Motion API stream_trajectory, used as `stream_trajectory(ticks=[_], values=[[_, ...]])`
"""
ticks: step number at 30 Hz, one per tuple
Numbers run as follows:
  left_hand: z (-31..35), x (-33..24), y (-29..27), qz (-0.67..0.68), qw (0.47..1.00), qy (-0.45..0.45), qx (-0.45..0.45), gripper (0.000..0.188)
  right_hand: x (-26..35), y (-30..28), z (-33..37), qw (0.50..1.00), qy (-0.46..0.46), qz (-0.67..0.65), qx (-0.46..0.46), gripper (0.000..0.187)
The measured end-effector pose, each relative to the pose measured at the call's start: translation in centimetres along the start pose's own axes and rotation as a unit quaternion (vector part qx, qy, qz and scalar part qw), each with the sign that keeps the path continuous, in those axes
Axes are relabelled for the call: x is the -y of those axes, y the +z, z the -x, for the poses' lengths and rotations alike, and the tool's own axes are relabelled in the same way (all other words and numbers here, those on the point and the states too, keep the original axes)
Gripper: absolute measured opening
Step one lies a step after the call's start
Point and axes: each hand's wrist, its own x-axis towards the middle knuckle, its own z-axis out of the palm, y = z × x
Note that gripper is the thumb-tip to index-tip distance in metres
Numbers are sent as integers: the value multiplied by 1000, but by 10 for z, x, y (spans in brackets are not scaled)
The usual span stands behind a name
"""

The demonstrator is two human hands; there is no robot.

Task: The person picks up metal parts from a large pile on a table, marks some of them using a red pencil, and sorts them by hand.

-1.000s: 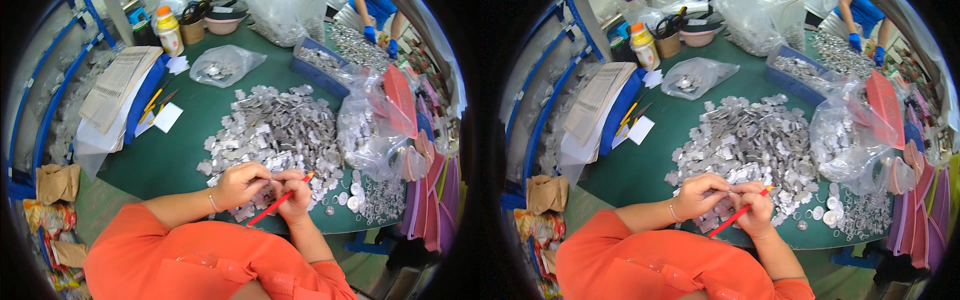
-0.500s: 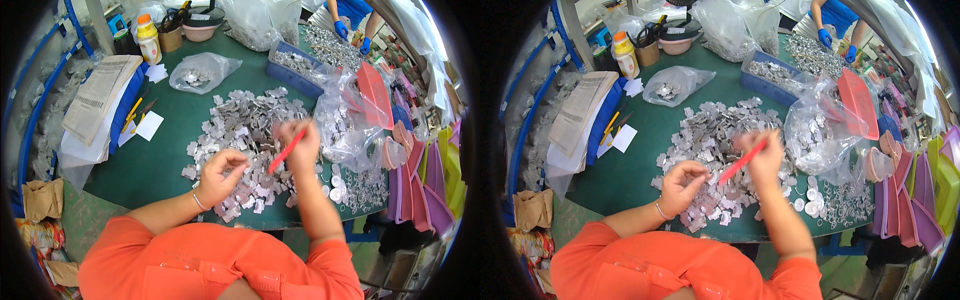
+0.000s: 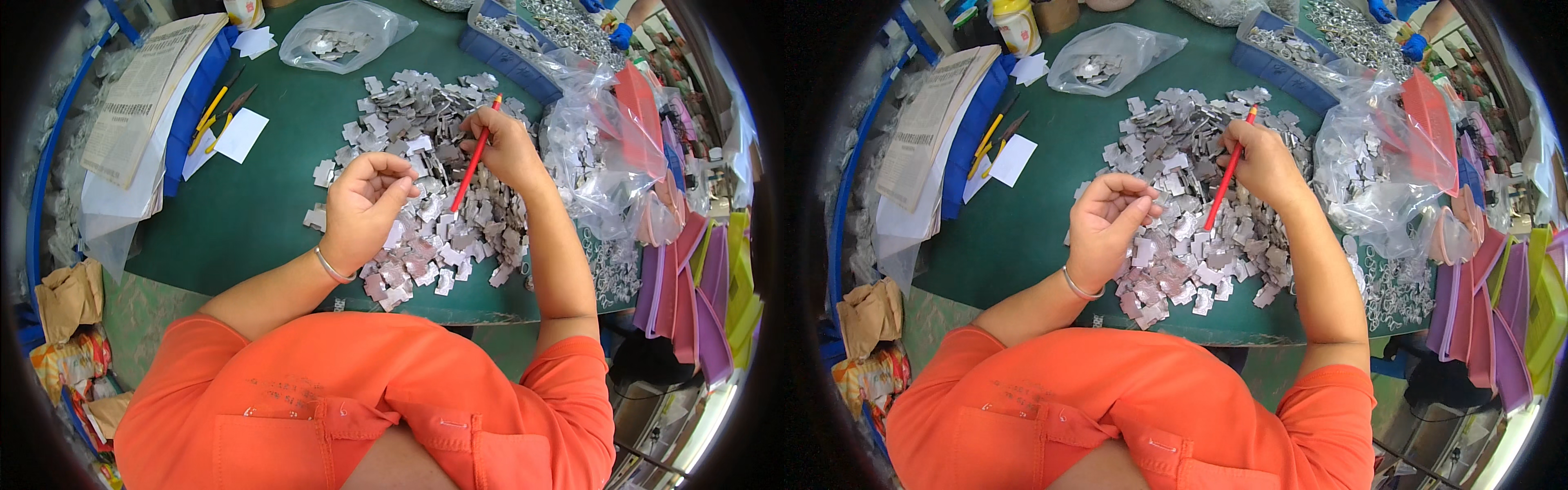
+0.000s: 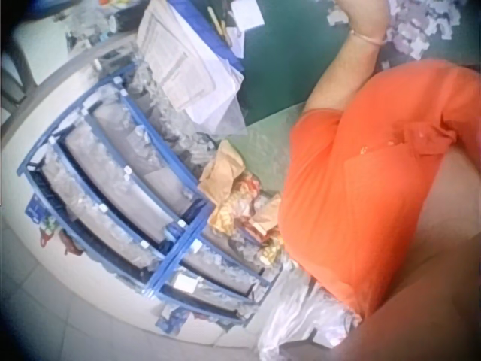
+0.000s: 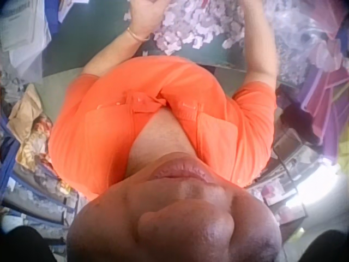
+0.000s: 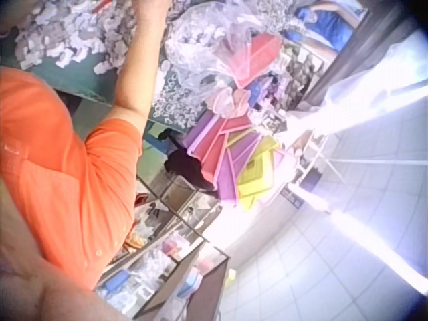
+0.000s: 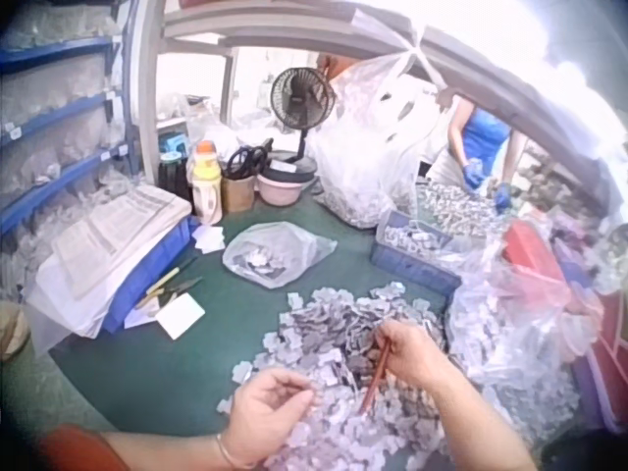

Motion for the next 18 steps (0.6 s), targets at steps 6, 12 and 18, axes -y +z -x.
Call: stream_trajectory(ticks=[6,12,18], values=[[1,2,0,3,1000,-1,12,14,-1,5,-2,999,18,16,-49,27],[-2,0,-1,8,1000,-13,-9,14,23,24,-12,991,-62,78,-92,34],[-5,2,-2,0,1000,-14,-16,15,24,38,-24,988,54,78,-119,32]])
